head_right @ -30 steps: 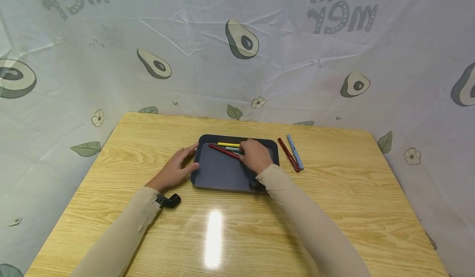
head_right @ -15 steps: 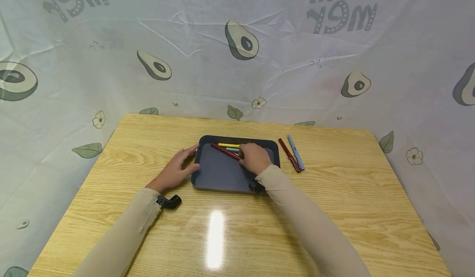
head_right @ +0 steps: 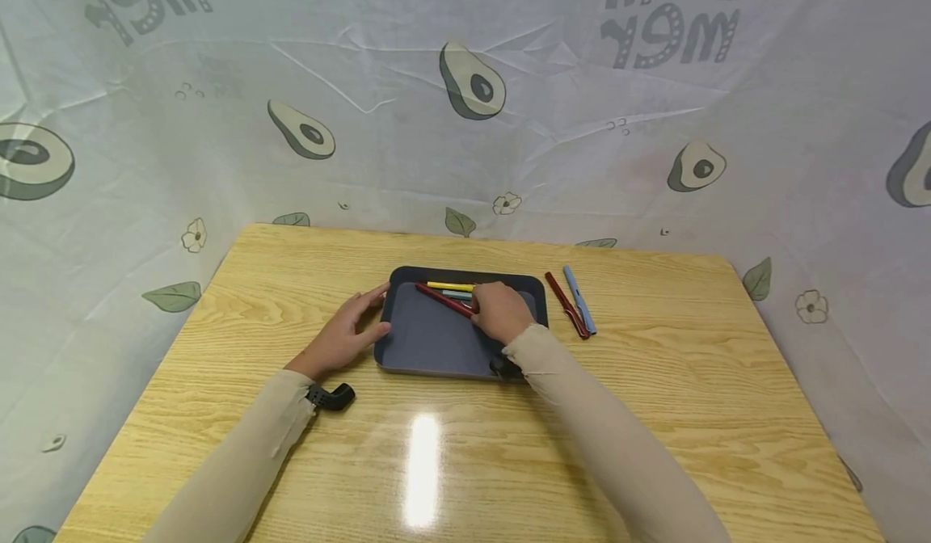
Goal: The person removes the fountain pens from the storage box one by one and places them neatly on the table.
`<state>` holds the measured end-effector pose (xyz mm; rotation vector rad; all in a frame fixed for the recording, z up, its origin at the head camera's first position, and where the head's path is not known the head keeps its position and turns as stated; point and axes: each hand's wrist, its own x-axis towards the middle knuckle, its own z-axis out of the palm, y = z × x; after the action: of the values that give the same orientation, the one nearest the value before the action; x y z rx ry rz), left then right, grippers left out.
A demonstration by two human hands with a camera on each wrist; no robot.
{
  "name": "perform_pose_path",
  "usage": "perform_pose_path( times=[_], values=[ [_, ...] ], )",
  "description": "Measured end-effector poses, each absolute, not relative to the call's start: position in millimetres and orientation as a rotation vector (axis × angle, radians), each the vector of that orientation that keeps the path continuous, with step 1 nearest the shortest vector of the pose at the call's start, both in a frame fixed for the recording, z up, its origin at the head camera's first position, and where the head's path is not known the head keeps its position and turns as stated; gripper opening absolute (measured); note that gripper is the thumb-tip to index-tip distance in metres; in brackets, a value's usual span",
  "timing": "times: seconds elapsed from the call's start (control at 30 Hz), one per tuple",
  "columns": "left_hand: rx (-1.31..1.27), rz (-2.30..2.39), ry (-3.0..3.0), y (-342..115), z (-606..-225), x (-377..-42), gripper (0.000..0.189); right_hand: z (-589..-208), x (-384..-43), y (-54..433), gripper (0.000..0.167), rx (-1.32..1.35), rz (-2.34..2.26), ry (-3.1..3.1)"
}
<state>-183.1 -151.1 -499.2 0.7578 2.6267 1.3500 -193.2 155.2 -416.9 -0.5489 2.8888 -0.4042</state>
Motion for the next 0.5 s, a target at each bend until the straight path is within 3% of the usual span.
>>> perform_pose_path(
  times=[0.27,0.5],
  values=[
    [0.738,1.347,2.633,-150.9,-500.1,-182.5,0.072,-415.7,-192.3,159.0,0.004,-0.549,-0.435,2.876],
    [0.743,1.353,2.625,-150.0,-498.2,-182.7,0.072,-419.2,-192.9,161.4,0.034,-0.54,-0.479,2.87]
  ],
)
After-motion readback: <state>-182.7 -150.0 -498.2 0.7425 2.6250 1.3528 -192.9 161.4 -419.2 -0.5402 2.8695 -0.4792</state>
